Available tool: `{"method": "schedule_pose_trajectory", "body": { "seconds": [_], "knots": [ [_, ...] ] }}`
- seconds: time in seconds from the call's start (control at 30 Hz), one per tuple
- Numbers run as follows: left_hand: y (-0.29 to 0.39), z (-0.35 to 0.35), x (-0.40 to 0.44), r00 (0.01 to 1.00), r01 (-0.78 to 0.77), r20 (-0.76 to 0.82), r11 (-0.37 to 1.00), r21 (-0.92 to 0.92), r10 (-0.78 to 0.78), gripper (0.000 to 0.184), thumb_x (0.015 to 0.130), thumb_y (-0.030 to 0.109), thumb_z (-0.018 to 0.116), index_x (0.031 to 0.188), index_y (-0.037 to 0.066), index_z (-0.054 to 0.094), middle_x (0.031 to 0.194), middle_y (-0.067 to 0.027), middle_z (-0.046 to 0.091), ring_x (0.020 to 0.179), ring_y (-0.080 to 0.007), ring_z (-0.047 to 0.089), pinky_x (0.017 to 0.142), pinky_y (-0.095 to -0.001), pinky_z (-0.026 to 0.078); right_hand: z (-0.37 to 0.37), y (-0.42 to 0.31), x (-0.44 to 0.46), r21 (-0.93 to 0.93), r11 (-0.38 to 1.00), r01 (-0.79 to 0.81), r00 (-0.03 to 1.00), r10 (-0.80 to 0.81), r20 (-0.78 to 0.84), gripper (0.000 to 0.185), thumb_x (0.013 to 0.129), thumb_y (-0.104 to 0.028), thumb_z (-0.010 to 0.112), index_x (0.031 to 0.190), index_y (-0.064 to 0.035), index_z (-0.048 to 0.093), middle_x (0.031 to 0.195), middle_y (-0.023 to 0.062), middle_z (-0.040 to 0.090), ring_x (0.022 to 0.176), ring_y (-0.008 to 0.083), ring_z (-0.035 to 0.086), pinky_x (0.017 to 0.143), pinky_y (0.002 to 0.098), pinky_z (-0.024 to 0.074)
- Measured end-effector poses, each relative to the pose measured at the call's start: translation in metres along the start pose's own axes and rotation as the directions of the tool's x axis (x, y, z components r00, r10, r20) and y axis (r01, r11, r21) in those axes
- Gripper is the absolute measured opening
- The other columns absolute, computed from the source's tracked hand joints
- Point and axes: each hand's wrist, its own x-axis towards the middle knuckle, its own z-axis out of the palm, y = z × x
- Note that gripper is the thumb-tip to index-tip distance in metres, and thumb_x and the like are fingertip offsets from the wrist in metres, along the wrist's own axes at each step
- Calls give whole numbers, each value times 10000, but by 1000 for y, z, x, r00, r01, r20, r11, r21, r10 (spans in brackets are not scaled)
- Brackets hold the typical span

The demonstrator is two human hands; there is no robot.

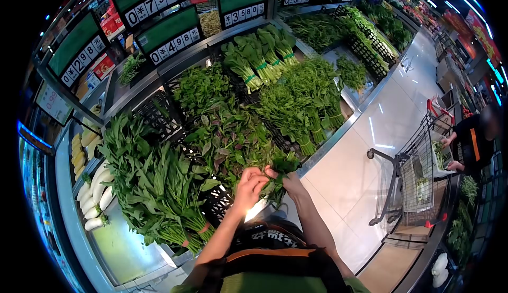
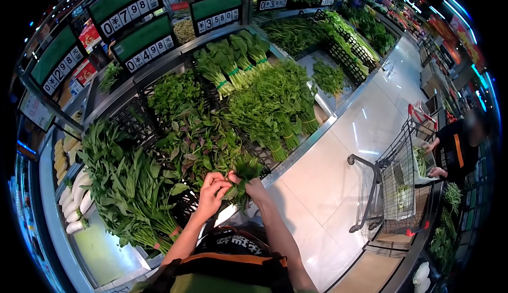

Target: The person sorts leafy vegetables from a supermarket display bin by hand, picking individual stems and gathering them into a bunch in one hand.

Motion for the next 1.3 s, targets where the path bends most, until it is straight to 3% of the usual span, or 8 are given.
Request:
{"method": "schedule_pose_trajectory", "body": {
  "seconds": [0.37,0.57,0.7,0.8,0.93,1.0,1.03,1.3],
  "knots": [
    [23,-5,16,988,37,155,998,-48,-30,210,813,11,658,1020,39,679,1131,-99,583,1051,-243,568,882,-335,450,-14,-13,-4,48,992,121,992,-119,-46,235,839,-191,705,998,-30,643,914,0,630,840,106,573,735,260,454],
    [27,-6,52,995,93,-16,987,-133,-96,157,805,66,686,961,57,692,1003,-59,598,869,-151,588,682,-231,464,-42,-17,-5,-335,885,322,943,-330,36,292,842,-243,691,1057,-51,647,973,59,664,893,177,611,781,308,467],
    [28,10,62,996,87,21,996,-19,-87,103,775,101,730,870,69,709,1003,-47,573,826,-135,569,630,-223,440,-46,-19,-7,-855,449,259,921,-380,79,349,801,-195,733,1080,-20,618,1024,44,635,944,146,567,835,289,456],
    [31,22,65,986,168,-4,985,-41,-168,126,757,100,744,876,75,710,1013,-35,552,839,-126,565,622,-223,439,-52,-21,-11,-624,707,333,917,-397,40,368,777,-180,753,1079,-21,615,1000,51,640,917,143,574,819,298,467],
    [28,34,63,970,240,13,955,-176,-242,106,736,64,740,829,63,690,1045,-36,520,925,-116,543,606,-214,439,-87,23,-3,-684,714,150,963,-263,-63,459,786,-284,662,1201,-104,587,1140,166,619,1070,333,579,902,384,441],
    [23,38,62,966,259,45,950,-173,-255,98,730,60,732,808,50,673,1081,-47,513,1025,-156,517,792,-265,433,-78,2,-12,-678,712,183,959,-282,-37,452,778,-259,662,1195,-101,588,1131,178,616,1069,332,581,893,390,446],
    [16,39,60,969,246,60,957,-154,-239,102,727,59,731,808,49,669,1096,-45,510,1057,-169,506,861,-287,408,-78,5,-11,-665,709,234,933,-356,-51,374,737,-134,778,1050,-10,615,960,45,639,857,123,573,764,295,483],
    [17,46,55,895,444,171,787,-429,-412,81,774,104,702,795,47,649,1222,-69,456,1184,-181,429,1009,-307,282,-52,-35,-36,-220,925,309,942,-330,-65,346,743,-69,761,1053,-9,619,942,27,649,852,117,585,770,276,481]
  ]
}}
